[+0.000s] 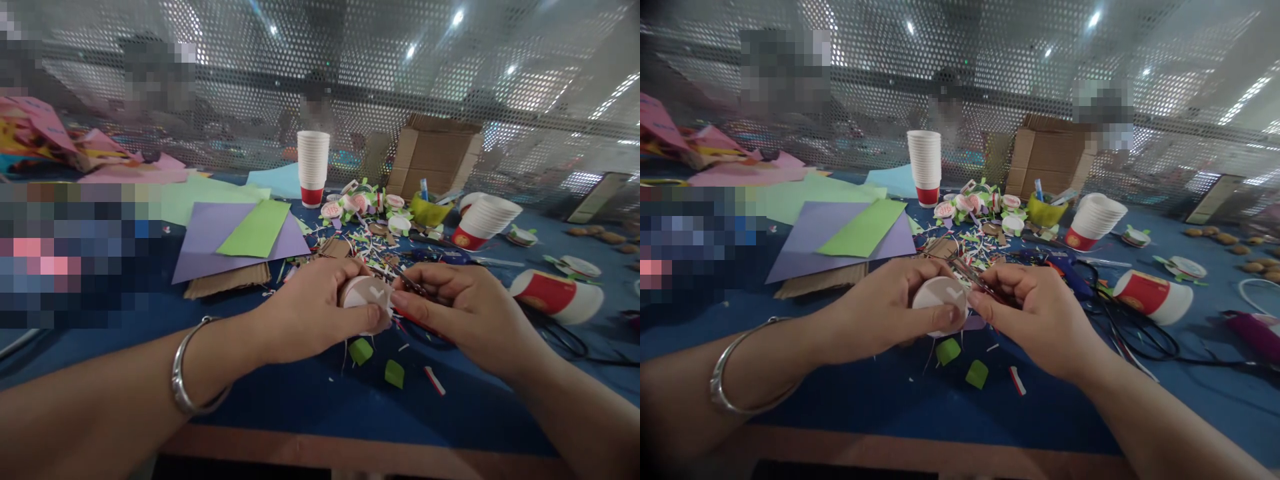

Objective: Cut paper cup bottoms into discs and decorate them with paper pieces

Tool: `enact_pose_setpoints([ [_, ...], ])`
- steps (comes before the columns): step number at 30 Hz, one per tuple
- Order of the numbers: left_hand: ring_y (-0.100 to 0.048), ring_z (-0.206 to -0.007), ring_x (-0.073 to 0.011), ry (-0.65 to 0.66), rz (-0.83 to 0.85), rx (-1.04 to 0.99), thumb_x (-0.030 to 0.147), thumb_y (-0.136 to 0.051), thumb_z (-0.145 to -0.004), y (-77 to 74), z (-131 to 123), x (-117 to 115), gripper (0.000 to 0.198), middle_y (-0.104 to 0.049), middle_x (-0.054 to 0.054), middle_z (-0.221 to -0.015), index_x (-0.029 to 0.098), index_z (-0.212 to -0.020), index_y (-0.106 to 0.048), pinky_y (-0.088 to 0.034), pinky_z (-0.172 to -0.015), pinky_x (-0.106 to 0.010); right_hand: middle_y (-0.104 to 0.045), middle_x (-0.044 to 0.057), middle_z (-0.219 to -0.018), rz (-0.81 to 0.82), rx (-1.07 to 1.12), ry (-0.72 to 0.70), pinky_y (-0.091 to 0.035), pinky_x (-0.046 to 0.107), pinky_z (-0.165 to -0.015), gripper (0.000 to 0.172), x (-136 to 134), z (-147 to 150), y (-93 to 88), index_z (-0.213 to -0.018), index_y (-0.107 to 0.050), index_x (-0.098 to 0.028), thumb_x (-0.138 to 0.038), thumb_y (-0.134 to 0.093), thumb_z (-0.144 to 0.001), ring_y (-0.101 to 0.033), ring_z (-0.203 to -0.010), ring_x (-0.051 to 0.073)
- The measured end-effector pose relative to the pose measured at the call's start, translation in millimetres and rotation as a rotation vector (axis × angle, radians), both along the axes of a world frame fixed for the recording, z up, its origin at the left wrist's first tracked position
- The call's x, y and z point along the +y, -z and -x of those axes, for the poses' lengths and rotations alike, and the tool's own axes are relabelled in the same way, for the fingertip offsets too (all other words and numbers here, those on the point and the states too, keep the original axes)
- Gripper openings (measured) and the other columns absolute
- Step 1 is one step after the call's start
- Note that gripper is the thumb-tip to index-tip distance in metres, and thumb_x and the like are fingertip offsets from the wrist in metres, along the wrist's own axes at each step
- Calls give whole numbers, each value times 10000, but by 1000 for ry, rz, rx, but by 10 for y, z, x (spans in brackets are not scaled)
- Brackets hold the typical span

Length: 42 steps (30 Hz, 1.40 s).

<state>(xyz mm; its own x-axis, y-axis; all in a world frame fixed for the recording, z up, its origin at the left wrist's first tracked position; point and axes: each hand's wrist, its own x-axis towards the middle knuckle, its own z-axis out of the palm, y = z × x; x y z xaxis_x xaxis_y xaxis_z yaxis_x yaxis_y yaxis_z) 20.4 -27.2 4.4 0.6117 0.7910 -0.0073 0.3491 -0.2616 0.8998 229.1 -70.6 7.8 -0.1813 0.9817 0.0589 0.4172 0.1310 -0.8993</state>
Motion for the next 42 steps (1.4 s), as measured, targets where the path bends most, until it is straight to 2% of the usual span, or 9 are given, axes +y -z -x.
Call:
enact_pose_setpoints([
  [3,-561,-580,-94,114,157,-97,362,-751,-824,-2,19,26,220,-654,11,-748,171,-897,-670,-396,-499,-191,-632,-11,-726,57,119,-32,-402,205,-505,263,-11,-26,10,-807,-703,-175,-403,-831,-773,-534,-608,106],
  [8,-635,-746,-124,301,437,-259,320,-772,-835,-27,25,55,233,-711,-27,-857,165,-932,-627,-477,-639,-207,-595,-35,-709,119,276,-139,-377,181,-499,182,-42,-92,7,-833,-697,-186,-331,-807,-830,-479,-569,69],
  [13,-541,-726,-78,311,272,-272,233,-798,-815,0,-8,21,191,-605,31,-802,159,-892,-640,-436,-658,-171,-551,-30,-696,32,160,-161,-401,195,-550,238,-44,-62,-37,-771,-654,-171,-352,-796,-832,-471,-619,86],
  [16,-562,-748,-94,239,220,-263,286,-792,-831,22,-34,5,194,-610,21,-815,160,-892,-658,-464,-690,-191,-536,-35,-673,-21,95,-123,-393,204,-527,293,-26,-38,-57,-750,-624,-178,-412,-772,-843,-456,-591,89],
  [24,-563,-714,-103,32,239,-237,481,-724,-881,59,18,58,304,-627,19,-830,212,-990,-635,-436,-552,-175,-519,-41,-626,-198,-97,21,-343,218,-490,414,-16,-93,-19,-836,-666,-177,-580,-633,-925,-406,-536,89],
  [27,-596,-802,-128,24,206,-279,491,-713,-888,66,44,77,300,-645,-1,-906,223,-1000,-637,-469,-566,-183,-452,-63,-568,-223,-172,34,-293,227,-459,379,-33,-110,5,-848,-674,-188,-553,-632,-937,-360,-494,86],
  [30,-611,-861,-143,33,170,-267,482,-704,-897,67,48,86,284,-644,-9,-976,237,-1030,-649,-501,-596,-195,-482,-51,-589,-259,-240,27,-312,225,-475,361,-47,-119,18,-834,-676,-192,-527,-615,-957,-399,-518,92],
  [37,-625,-848,-156,67,61,-249,375,-685,-915,111,29,66,173,-624,-9,-899,216,-970,-649,-532,-676,-240,-564,-45,-638,-367,-379,-33,-348,221,-504,326,-88,-103,-1,-842,-681,-201,-467,-574,-998,-458,-529,83],
  [42,-610,-851,-141,120,24,-285,317,-692,-913,147,7,72,164,-640,-23,-903,165,-948,-643,-512,-781,-266,-527,-64,-617,-485,-420,-51,-347,201,-500,278,-116,-101,29,-826,-650,-203,-405,-588,-1006,-461,-519,69],
])
